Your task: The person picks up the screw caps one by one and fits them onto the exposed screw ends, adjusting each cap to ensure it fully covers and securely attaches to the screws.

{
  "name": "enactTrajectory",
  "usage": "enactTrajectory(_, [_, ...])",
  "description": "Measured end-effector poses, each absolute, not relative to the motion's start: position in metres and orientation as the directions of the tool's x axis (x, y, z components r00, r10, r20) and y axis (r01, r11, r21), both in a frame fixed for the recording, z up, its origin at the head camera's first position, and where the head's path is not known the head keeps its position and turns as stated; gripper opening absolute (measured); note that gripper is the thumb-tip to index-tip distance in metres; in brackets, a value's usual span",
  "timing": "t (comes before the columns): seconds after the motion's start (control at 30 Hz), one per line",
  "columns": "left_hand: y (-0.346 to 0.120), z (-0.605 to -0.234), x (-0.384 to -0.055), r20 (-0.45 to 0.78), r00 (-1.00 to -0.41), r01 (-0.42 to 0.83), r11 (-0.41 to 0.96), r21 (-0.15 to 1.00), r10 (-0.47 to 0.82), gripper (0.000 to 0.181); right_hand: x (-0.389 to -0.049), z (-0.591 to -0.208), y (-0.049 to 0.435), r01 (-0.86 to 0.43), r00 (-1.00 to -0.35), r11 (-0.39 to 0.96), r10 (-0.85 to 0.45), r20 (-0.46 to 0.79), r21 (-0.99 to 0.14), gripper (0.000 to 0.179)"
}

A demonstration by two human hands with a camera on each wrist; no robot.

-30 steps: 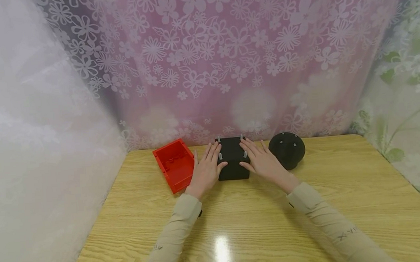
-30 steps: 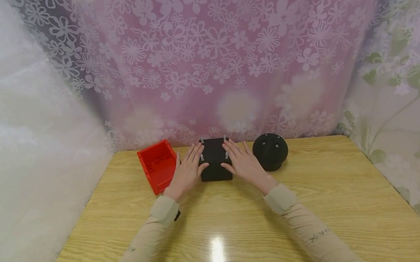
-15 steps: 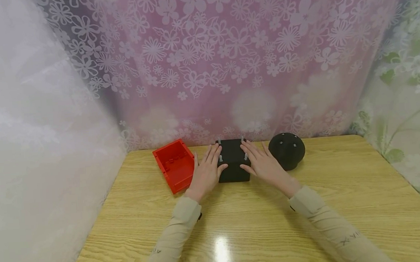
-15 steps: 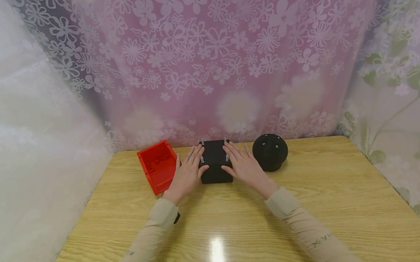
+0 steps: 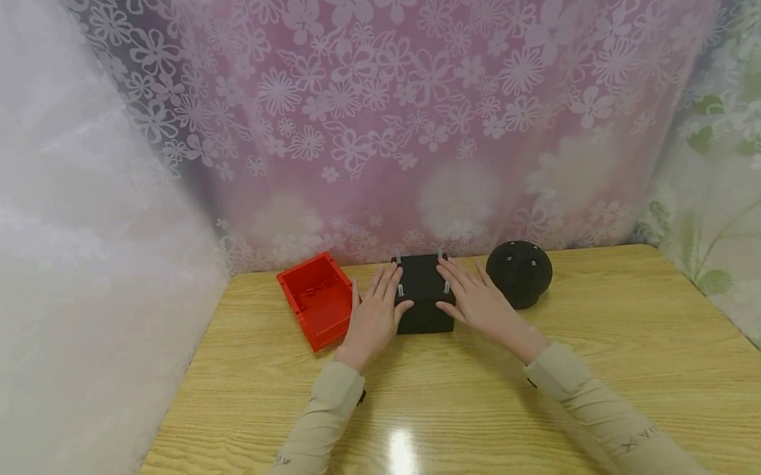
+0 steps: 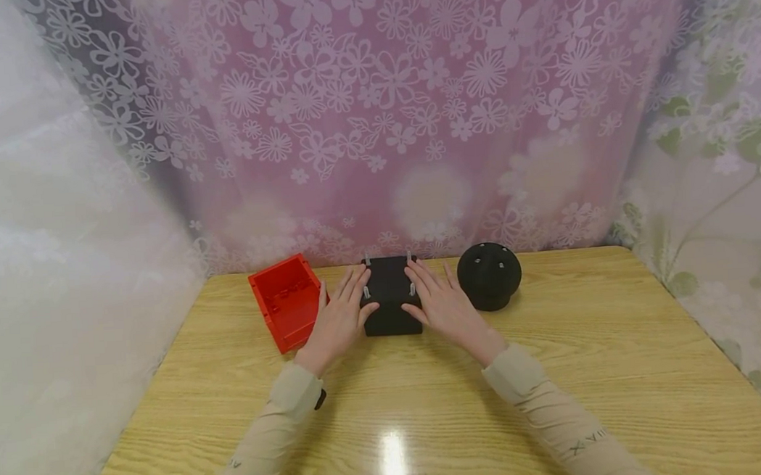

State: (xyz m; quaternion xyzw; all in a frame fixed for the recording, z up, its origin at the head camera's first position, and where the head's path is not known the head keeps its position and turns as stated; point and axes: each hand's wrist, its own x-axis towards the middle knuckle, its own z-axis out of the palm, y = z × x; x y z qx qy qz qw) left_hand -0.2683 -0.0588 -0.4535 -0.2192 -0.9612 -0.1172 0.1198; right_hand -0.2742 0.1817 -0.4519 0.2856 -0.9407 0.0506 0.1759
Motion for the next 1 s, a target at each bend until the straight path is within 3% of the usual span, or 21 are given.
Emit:
enactTrajectory(0.3, [-0.059,-0.454,-0.264,0.278,-0.876,0.456,0.864,0.211,0.394,0.069,-0.268,-0.452,0.181,-0.557,-0.777,0.830,-0.510,0.369,-0.023,0.076])
enactTrajectory(1.0, [-0.059,-0.460,-0.256,0.308,-0.864,0.463,0.867,0.181,0.398,0.069,-0.259,-0.454,0.183,-0.563,-0.767,0.826,-0.514,0.384,-0.019,0.077])
